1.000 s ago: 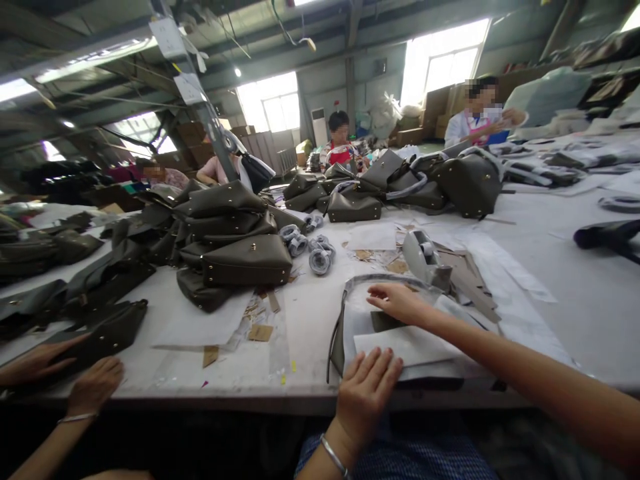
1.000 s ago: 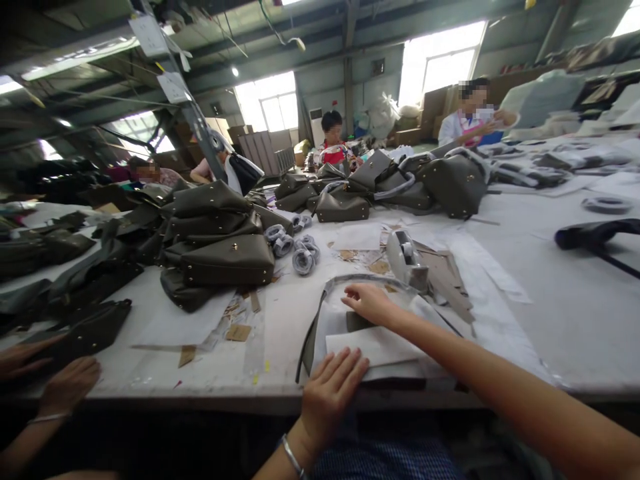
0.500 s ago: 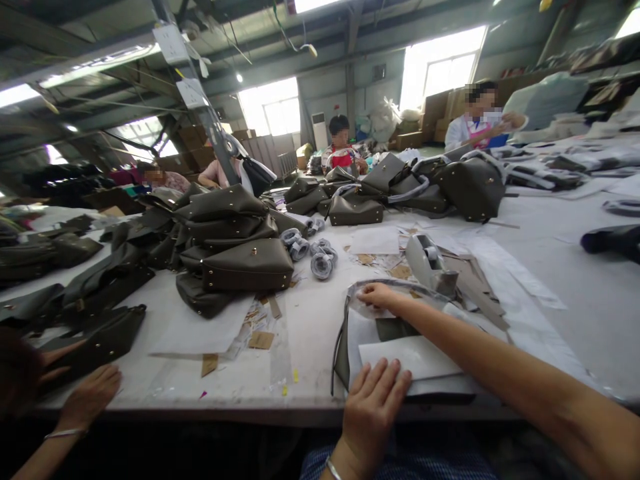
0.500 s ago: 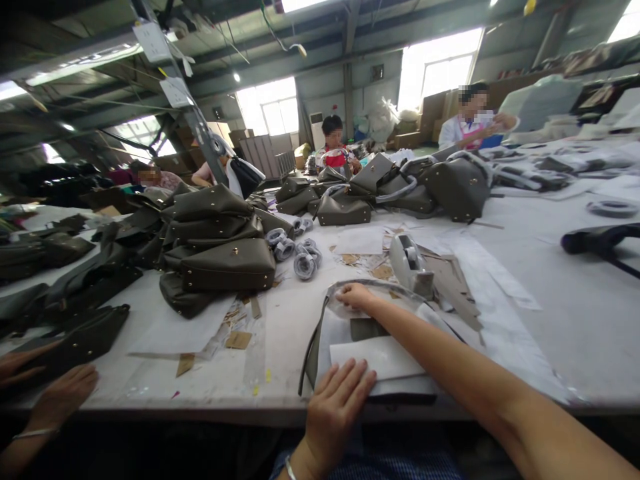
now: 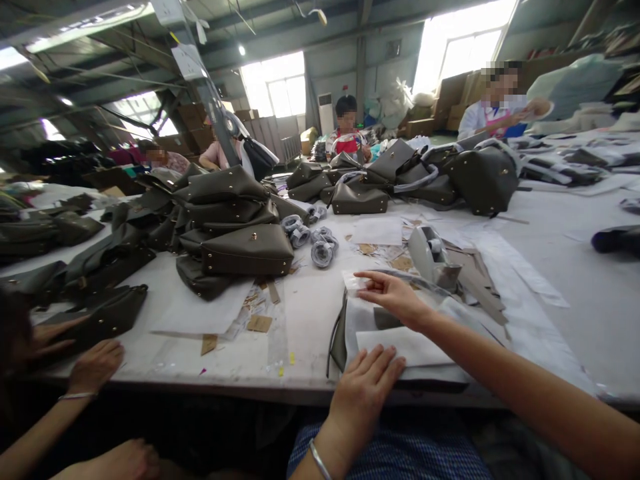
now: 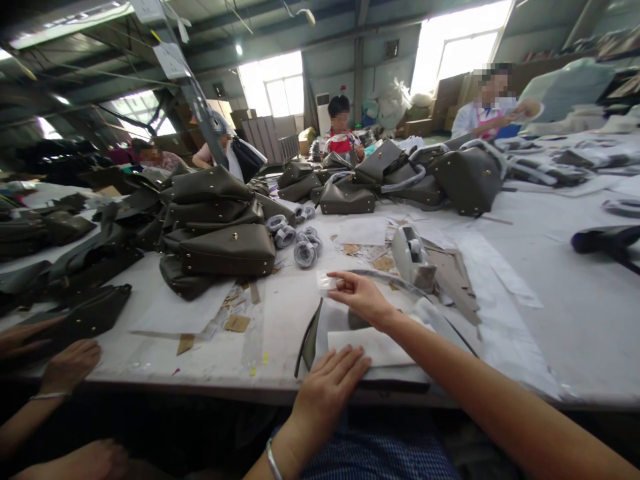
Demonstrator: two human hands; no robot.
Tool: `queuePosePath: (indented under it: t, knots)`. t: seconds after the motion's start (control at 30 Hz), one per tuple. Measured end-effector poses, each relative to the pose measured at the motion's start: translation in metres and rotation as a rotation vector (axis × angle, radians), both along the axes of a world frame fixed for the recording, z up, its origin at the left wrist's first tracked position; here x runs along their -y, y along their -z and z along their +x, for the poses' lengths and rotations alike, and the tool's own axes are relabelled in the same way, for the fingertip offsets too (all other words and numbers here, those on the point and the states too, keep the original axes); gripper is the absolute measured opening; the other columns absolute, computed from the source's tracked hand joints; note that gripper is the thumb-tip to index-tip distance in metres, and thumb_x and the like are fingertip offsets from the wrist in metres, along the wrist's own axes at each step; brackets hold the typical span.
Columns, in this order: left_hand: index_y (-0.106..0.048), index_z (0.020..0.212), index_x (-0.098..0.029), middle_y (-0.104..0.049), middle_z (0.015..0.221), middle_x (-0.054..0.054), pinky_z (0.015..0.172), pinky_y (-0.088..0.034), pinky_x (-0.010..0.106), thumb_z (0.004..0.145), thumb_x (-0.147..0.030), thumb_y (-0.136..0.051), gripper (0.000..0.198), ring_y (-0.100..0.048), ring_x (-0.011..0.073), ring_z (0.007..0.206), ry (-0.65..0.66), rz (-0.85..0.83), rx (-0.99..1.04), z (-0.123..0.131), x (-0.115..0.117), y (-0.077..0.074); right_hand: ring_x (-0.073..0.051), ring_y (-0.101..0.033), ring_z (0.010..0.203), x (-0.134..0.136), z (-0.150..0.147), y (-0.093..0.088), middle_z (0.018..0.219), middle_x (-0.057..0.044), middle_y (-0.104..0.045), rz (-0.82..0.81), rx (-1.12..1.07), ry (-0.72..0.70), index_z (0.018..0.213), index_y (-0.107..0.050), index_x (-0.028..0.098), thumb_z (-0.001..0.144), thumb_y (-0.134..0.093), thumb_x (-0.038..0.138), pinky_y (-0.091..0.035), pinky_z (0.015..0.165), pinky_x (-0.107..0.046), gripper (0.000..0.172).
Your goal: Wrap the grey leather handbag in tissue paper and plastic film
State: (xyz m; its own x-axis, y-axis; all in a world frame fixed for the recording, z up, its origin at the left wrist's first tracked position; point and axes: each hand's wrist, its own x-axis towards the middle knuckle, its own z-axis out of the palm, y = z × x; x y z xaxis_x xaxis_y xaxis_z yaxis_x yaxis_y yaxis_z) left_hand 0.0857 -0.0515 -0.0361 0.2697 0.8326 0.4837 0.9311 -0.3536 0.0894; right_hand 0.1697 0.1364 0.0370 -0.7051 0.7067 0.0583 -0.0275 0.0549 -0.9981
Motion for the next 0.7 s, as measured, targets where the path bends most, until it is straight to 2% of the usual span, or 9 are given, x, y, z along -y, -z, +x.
queuePosePath:
  t: [0.1,0.2,0.27,0.33,0.43,0.57,0.7]
  knots:
    - [-0.05,0.139,-0.024,-0.054,0.145,-0.002,0.111,-0.045,0.033,0.103,-0.022,-0.038,0.038,-0.049,0.0132,0.134,0.008,-0.006,0.017,-0.001,-0.001,-0.004,-0.016,-0.065,0.084,0.021,0.009,-0.001,0.089,-0.001,-0.067,0.157,-0.045,-0.029,0.135,-0.056,0.019,0.078,-0.077,0.035,-0.054,0.084,-0.031,0.063]
    - [-0.054,0.135,-0.021,-0.056,0.143,-0.001,0.115,-0.04,0.036,0.103,-0.021,-0.039,0.036,-0.047,0.0144,0.136,-0.021,0.061,0.013,0.002,0.0,0.0,-0.016,-0.065,0.085,0.039,0.023,0.007,0.091,0.0,-0.067,0.283,0.013,-0.05,0.142,-0.05,0.023,0.085,-0.07,0.029,-0.053,0.087,-0.032,0.06]
    - [-0.053,0.137,-0.023,-0.056,0.143,0.001,0.117,-0.038,0.043,0.102,-0.021,-0.041,0.037,-0.046,0.0183,0.137,-0.066,0.115,-0.011,0.004,0.003,0.004,-0.017,-0.064,0.088,0.049,0.032,0.014,0.094,-0.002,-0.067,0.381,0.064,-0.059,0.133,-0.06,0.025,0.089,-0.064,0.026,-0.053,0.088,-0.032,0.044]
    - [-0.05,0.141,-0.028,-0.056,0.142,0.004,0.114,-0.04,0.049,0.1,-0.021,-0.045,0.041,-0.048,0.0228,0.135,-0.143,0.157,-0.017,0.005,0.006,0.008,-0.018,-0.064,0.09,0.055,0.039,0.021,0.095,-0.004,-0.066,0.463,0.088,-0.07,0.113,-0.072,0.025,0.092,-0.058,0.023,-0.053,0.085,-0.031,0.025]
    - [-0.053,0.138,-0.034,-0.063,0.133,0.006,0.108,-0.047,0.048,0.097,-0.022,-0.052,0.043,-0.058,0.024,0.124,-0.206,0.175,0.031,0.002,0.009,0.009,-0.02,-0.064,0.096,0.061,0.045,0.027,0.1,-0.006,-0.066,0.528,0.086,-0.066,0.092,-0.075,0.024,0.09,-0.053,0.018,-0.054,0.085,-0.032,0.023]
    - [-0.062,0.127,-0.021,-0.071,0.115,0.007,0.104,-0.051,0.041,0.097,-0.034,-0.053,0.033,-0.064,0.0225,0.111,-0.139,0.192,0.155,-0.007,0.007,0.009,-0.022,-0.065,0.106,0.067,0.05,0.029,0.115,-0.006,-0.07,0.587,0.085,-0.067,0.098,-0.075,0.025,0.091,-0.054,0.016,-0.054,0.093,-0.035,0.023]
    - [-0.06,0.125,-0.015,-0.071,0.116,0.01,0.104,-0.051,0.038,0.099,-0.041,-0.047,0.039,-0.064,0.0219,0.114,-0.122,0.201,0.235,-0.01,0.006,0.011,-0.021,-0.069,0.103,0.076,0.057,0.031,0.106,-0.005,-0.074,0.649,0.063,-0.083,0.106,-0.074,0.025,0.096,-0.054,0.02,-0.056,0.095,-0.034,0.022]
